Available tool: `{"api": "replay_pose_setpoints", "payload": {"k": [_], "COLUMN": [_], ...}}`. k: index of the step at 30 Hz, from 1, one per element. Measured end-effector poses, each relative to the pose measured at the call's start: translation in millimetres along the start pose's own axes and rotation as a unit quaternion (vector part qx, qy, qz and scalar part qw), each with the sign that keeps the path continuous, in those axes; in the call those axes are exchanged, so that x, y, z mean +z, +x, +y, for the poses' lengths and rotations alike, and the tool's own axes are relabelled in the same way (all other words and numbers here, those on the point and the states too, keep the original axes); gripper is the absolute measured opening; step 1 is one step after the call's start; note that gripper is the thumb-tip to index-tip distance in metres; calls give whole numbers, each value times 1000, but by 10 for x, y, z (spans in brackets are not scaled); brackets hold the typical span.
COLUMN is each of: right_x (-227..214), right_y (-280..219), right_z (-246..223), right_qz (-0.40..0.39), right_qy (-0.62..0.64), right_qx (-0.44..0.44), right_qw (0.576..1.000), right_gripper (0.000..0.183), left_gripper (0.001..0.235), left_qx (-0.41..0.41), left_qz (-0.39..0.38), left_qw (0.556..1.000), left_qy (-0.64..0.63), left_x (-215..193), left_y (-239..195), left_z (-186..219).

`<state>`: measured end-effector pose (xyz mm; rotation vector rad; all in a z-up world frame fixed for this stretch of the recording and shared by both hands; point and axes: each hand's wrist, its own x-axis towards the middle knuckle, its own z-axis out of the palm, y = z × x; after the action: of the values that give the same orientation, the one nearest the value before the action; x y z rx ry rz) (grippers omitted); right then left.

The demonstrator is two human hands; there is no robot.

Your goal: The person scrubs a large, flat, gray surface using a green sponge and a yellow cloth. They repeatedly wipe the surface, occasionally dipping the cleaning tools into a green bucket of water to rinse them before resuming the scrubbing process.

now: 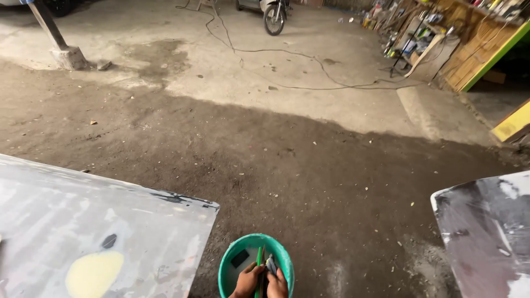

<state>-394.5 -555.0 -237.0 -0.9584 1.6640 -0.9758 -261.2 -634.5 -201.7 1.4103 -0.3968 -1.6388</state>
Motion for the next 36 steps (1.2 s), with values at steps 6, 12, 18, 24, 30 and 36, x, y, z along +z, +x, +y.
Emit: {"api": "replay_pose_setpoints", "payload": {"k": [6,12,18,24,30,36], "right_x": [268,412,537,669,1227,872], "right_y": [784,1079,1260,1443,2127,1552], "right_z": [37,577,432,356,3125,1350], "right_qz": [-4,54,52,36,-10,-62], "right_qy": [62,-15,-145,-202,-201,-298], "right_qx": [-10,11,31,114,77,205], "right_qw": [998,998,988,972,977,930], "right_gripper": [53,58,53,40,54,46], "left_gripper": [60,56,50,53,37,44], "left_qx": [-3,-20,-8,-75,112,-12], "left_qz": [1,-17,50,138,-27,46], "left_qw": [998,999,998,954,798,849], "left_qy": [-68,-41,43,255,592,526], "left_x": [-59,-58,-160,-379,-775,-675], "left_y": [41,0,663,1043,1685,1540], "left_z": [-48,127,-270,-699,-1752,-1538]}}
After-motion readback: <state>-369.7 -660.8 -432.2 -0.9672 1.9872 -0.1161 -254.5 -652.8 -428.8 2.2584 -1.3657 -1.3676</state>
